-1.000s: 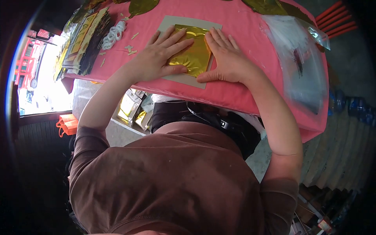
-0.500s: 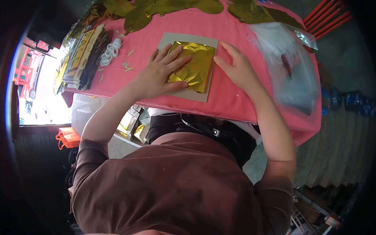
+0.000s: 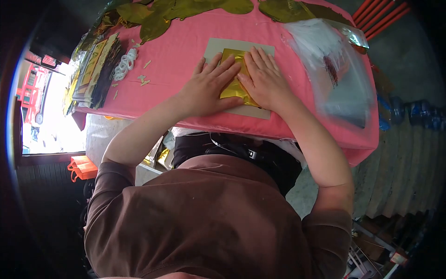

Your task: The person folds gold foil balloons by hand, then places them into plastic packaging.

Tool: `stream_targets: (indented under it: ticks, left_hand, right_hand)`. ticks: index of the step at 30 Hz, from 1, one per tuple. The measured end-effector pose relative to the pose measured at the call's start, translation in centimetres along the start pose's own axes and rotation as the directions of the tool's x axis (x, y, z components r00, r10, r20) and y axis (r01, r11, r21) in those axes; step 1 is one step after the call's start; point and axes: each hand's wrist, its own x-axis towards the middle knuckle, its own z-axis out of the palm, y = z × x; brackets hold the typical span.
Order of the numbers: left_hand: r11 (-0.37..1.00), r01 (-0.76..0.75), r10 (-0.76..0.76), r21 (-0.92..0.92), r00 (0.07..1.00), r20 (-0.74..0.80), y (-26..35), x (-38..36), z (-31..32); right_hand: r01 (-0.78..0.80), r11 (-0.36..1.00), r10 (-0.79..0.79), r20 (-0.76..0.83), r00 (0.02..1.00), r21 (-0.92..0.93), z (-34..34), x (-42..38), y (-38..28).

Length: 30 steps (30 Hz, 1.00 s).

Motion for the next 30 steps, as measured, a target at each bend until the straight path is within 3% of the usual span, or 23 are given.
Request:
stream_targets:
  ticks: [6, 13, 15, 16, 18, 22, 24, 26, 27, 29, 30]
  left_hand:
    - [0.994, -0.089, 0.089, -0.065, 0.996, -0.001, -1.9, -2.2, -1.1]
    - [0.986, -0.062, 0.067, -0.155, 0.997, 0.027, -4.7, -3.5, -2.5]
    - [0.943, -0.039, 0.039, -0.331, 0.999, -0.005, -5.3, -2.7, -2.7]
    - [0.942, -0.054, 0.054, -0.331, 0.999, -0.011, -5.0, -2.2, -2.8]
    - [0.853, 0.029, -0.086, -0.522, 0.993, -0.086, -3.9, -0.5, -3.1]
    - [0.831, -0.053, -0.009, -0.554, 0.994, -0.109, -0.3, 4.2, -3.3]
    - [0.848, -0.214, 0.194, -0.485, 0.977, -0.09, 1.8, 7.3, -2.6]
    - [0.833, -0.437, 0.376, -0.34, 0.897, -0.23, 3.7, 10.2, -0.7]
    - [0.833, -0.436, 0.375, -0.342, 0.898, -0.231, 4.8, 11.4, -0.1]
    - [0.764, -0.617, 0.565, -0.188, 0.781, -0.267, 6.7, 13.4, 0.7]
    - [0.764, -0.617, 0.563, -0.189, 0.78, -0.271, 7.6, 14.3, 1.2]
  right_hand:
    - [0.005, 0.998, -0.005, 0.002, 1.0, -0.065, 0.1, 0.0, -0.1]
    - [-0.002, 0.998, 0.001, -0.013, 1.0, -0.069, 0.1, 0.0, -0.3]
    - [-0.011, 0.998, 0.01, -0.015, 1.0, -0.058, 0.1, 0.0, -0.5]
    - [-0.02, 0.998, 0.02, -0.018, 1.0, -0.052, -0.1, 0.0, -0.5]
    - [-0.046, 0.997, 0.044, -0.029, 0.999, -0.069, -0.2, -0.1, -0.9]
    - [-0.052, 0.998, 0.052, -0.019, 0.998, -0.038, -0.4, -0.1, -1.0]
    - [-0.015, 0.998, 0.017, 0.02, 1.0, -0.058, 0.1, -0.2, -0.2]
    - [0.032, 0.997, -0.028, 0.065, 0.998, -0.065, 0.2, 0.1, -0.1]
    - [-0.007, 1.0, 0.005, 0.095, 0.995, 0.027, 0.1, 0.3, -0.1]
    - [-0.047, 0.993, 0.033, 0.128, 0.991, 0.112, 0.5, 0.4, 0.1]
    - [0.022, 1.0, -0.021, 0.045, 0.999, -0.016, 1.5, 0.2, 0.4]
